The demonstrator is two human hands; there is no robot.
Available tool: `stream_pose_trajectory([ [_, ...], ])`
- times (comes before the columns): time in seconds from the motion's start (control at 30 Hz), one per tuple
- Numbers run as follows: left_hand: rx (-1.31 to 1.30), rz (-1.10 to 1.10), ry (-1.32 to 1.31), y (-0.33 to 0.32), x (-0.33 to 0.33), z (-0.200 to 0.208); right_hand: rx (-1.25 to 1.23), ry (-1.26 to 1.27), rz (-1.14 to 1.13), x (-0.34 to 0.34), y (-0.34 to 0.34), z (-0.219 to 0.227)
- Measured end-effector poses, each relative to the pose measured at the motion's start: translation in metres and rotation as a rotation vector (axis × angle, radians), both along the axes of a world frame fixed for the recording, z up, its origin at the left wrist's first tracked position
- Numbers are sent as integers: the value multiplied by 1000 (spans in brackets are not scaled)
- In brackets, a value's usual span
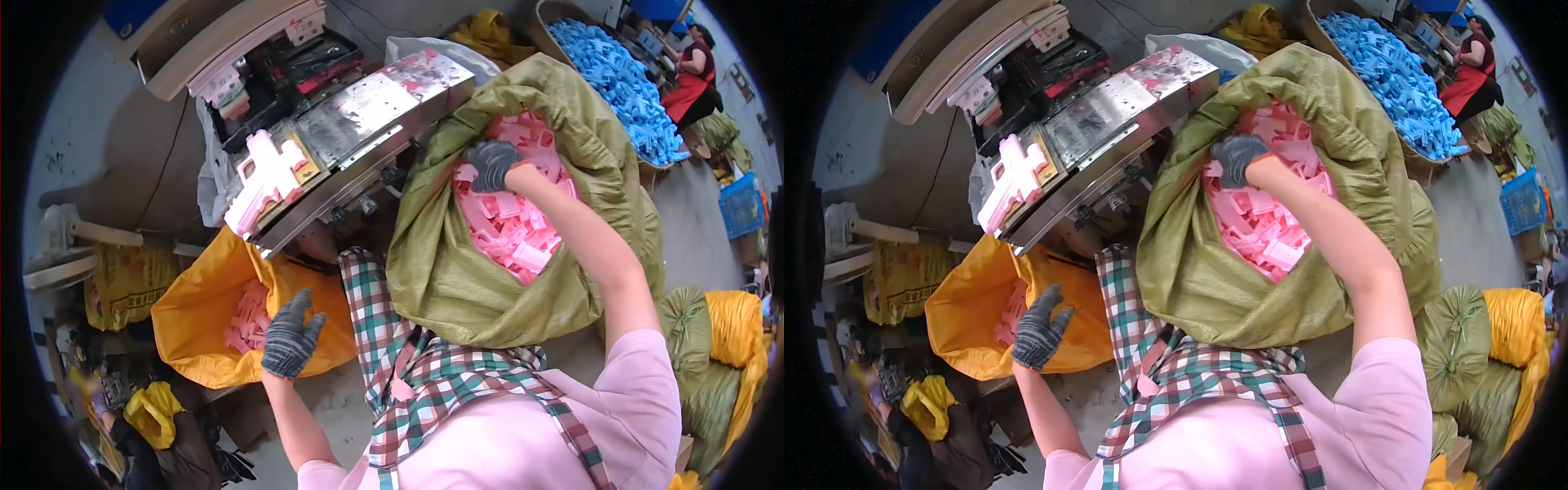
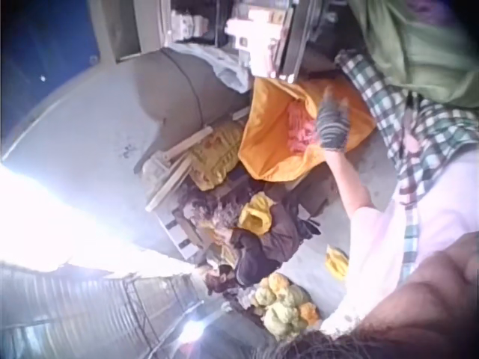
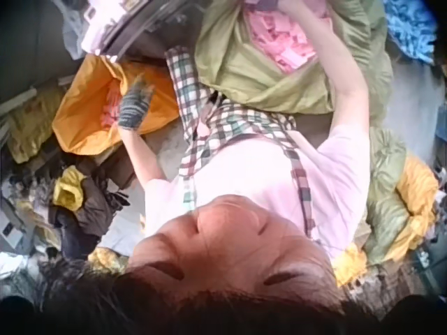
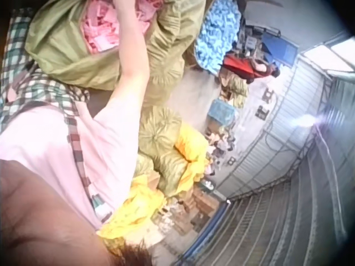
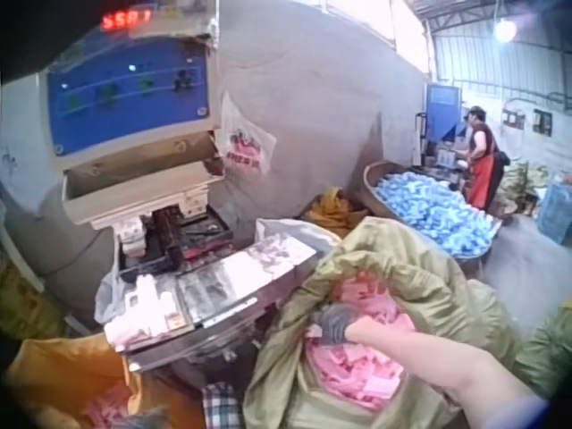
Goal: The person prints designs onto toy gun parts by placing them one by one into a printing machine and transferring the finished pieces into a sack.
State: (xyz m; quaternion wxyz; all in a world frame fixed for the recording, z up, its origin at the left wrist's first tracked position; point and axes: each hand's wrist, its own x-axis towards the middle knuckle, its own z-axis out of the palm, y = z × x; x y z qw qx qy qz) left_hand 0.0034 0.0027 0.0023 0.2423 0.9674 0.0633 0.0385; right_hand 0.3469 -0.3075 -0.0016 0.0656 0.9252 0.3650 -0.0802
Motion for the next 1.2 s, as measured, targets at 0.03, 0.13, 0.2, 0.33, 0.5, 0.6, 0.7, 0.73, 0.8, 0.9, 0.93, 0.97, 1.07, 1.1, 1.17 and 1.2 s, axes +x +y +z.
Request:
stream_pose_trajectory([
  [0.03,18,-44,5,-6,6,-4,-8,-74,13,-7,-6,-14],
  [0.13,17,-124,22,-32,20,-1,76,-228,34,-15,-23,-41],
  [0.2,-13,-138,43,-43,22,-2,-116,-117,60,-21,-29,-30],
  [0.33,-107,-191,90,-56,25,-13,50,36,-39,-13,-53,-25],
  [0.5,-145,-330,113,-78,45,-21,24,-37,-39,-20,-52,-26],
  [0.6,-173,-382,82,-89,52,-24,-137,38,-106,-23,-40,-17],
  [0.7,-337,-333,-15,-104,55,-29,337,-111,-127,-57,-38,11],
  [0.73,-448,-291,-79,-112,57,-34,390,-91,-133,-70,-34,28],
  [0.8,-573,-240,-154,-130,63,-25,649,7,-139,-96,-28,42],
  [0.9,-713,-191,-291,-168,84,-7,877,28,120,-118,-15,44],
  [0.93,-716,-142,-321,-174,91,-9,935,88,90,-120,-12,42],
  [0.97,-716,-92,-349,-176,96,-12,995,150,59,-121,-9,42],
  [1.07,-659,-30,-279,-155,104,-38,1024,151,-59,-117,-6,40],
  [1.1,-496,-67,-264,-146,104,-61,1003,94,-34,-112,-8,28],
  [1.17,-348,-132,-179,-144,98,-76,949,121,4,-120,-3,30],
  [1.2,-655,-54,42,-148,94,-71,896,135,38,-123,-1,31],
])
